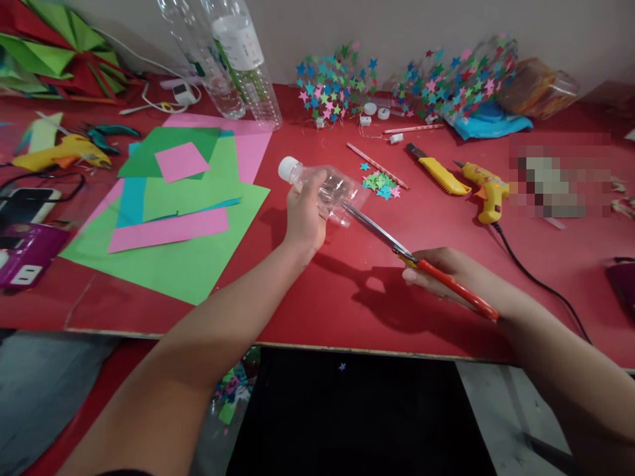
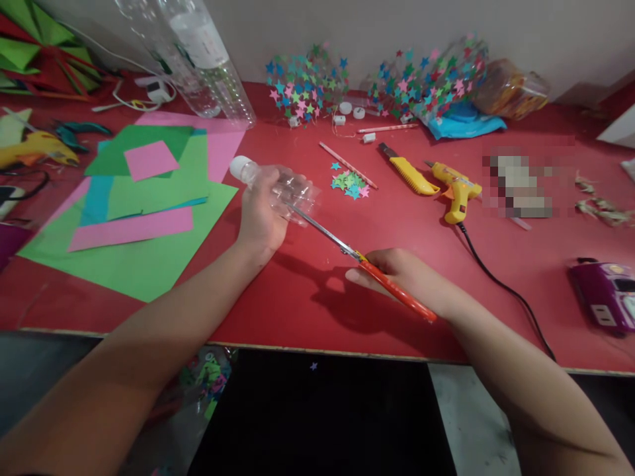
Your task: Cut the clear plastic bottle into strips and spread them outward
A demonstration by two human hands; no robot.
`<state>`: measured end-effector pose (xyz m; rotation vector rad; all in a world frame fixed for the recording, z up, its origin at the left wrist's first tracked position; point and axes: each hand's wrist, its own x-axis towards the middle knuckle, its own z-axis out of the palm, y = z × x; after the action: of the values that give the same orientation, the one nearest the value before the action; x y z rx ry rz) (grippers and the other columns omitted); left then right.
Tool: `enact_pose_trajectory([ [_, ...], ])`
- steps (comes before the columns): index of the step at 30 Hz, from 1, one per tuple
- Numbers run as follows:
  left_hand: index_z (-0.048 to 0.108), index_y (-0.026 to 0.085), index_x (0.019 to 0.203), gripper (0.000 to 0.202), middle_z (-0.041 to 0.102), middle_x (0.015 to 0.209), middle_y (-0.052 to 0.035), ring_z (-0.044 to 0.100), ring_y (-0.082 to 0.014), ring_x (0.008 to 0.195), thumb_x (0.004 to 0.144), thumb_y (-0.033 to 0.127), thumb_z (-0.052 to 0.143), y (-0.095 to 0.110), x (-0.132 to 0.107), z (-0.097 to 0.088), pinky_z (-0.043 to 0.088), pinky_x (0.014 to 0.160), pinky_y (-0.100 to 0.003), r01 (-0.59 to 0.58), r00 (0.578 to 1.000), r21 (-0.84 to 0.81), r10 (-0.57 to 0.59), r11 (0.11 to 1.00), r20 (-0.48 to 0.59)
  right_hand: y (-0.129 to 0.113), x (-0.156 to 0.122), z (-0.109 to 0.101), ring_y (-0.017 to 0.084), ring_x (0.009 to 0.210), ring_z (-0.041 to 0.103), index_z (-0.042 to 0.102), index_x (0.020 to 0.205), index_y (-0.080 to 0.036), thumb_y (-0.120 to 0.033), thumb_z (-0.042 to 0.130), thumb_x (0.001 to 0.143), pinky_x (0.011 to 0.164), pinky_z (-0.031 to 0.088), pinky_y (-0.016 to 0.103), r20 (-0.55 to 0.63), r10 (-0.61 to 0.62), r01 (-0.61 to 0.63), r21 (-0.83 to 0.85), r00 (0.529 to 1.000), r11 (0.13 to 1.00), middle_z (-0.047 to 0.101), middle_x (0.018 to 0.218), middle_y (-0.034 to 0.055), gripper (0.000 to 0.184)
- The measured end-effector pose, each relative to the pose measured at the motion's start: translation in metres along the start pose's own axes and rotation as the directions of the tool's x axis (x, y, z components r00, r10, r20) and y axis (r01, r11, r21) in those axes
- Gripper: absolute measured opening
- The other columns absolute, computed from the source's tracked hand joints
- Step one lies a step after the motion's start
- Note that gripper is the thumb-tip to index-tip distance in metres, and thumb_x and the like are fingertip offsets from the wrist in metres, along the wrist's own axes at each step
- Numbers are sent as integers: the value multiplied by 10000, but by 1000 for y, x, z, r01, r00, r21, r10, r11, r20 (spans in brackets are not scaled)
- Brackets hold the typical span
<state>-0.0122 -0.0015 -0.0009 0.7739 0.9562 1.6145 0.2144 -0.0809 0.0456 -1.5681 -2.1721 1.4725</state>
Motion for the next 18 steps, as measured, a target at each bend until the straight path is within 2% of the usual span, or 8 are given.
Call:
enact_pose_trajectory([
  [5, 629, 219, 765, 159, 706, 742, -33, 698, -207, 815, 766, 378, 631, -2, 1, -1, 555, 813, -372, -14, 1000, -14, 14, 1000, 28, -1, 0, 0, 86, 528, 361, 425, 645, -202, -564, 591, 817, 504, 290, 244, 5, 18, -18, 31, 1000, 999, 413, 589, -52, 434],
  [11, 630, 218, 779, 142, 704, 750, -32, 699, -220, 868, 780, 360, 623, -2, 1, -2, 545, 834, -391, -21, 999, -13, 21, 1000, 47, -1, 1, 1, 86, 535, 348, 423, 645, -201, -562, 599, 812, 502, 292, 239, 0, -11, 11, 51, 1000, 999, 387, 601, -52, 435],
  [18, 632, 218, 764, 94, 696, 748, -24, 697, -202, 819, 755, 311, 627, -2, 4, -3, 541, 844, -386, -23, 999, -25, 24, 999, 26, -2, 2, 4, 94, 559, 306, 404, 634, -204, -582, 594, 812, 514, 279, 243, -18, -3, 3, 20, 1000, 1000, 340, 610, -54, 458],
])
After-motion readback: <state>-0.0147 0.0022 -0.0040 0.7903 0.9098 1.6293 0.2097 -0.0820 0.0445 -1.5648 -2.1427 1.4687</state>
